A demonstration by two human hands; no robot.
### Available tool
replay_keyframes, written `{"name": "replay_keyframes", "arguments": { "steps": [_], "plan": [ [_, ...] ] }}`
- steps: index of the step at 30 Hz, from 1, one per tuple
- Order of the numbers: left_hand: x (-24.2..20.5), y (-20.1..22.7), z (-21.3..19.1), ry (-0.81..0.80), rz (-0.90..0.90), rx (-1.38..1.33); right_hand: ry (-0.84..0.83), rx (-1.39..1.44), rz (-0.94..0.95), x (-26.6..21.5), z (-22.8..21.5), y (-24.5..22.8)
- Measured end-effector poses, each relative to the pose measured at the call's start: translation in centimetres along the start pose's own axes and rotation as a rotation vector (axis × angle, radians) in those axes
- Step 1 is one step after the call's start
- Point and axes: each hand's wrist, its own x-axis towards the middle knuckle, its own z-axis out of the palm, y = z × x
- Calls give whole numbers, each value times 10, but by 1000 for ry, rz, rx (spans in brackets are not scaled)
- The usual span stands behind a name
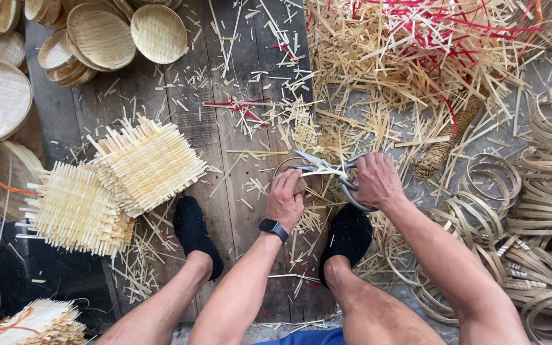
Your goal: The person weaves strips of bamboo together and trims the edges using shears to create circular basket bottoms.
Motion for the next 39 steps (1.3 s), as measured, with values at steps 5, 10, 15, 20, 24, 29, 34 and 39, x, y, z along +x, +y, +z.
{"name": "replay_keyframes", "arguments": {
  "steps": [5,10,15,20,24,29,34,39],
  "plan": [
    [5,-9,-9,-81,49,-23,-492,120,157,4,-1,6],
    [15,-12,-22,-196,77,-24,-497,179,372,-13,8,36],
    [29,-44,-18,-106,-377,-218,-328,91,631,-19,29,37],
    [32,-108,17,-146,-619,-210,-138,446,510,-18,13,-9],
    [32,-128,40,-265,-736,-620,-341,1121,535,13,15,-45],
    [35,-120,38,-250,-948,-469,-418,1460,761,28,39,-44],
    [36,-115,38,-220,-915,-304,-474,1449,850,39,45,-44],
    [36,-97,26,-174,-906,-379,-433,1419,821,32,9,-47]
  ]
}}
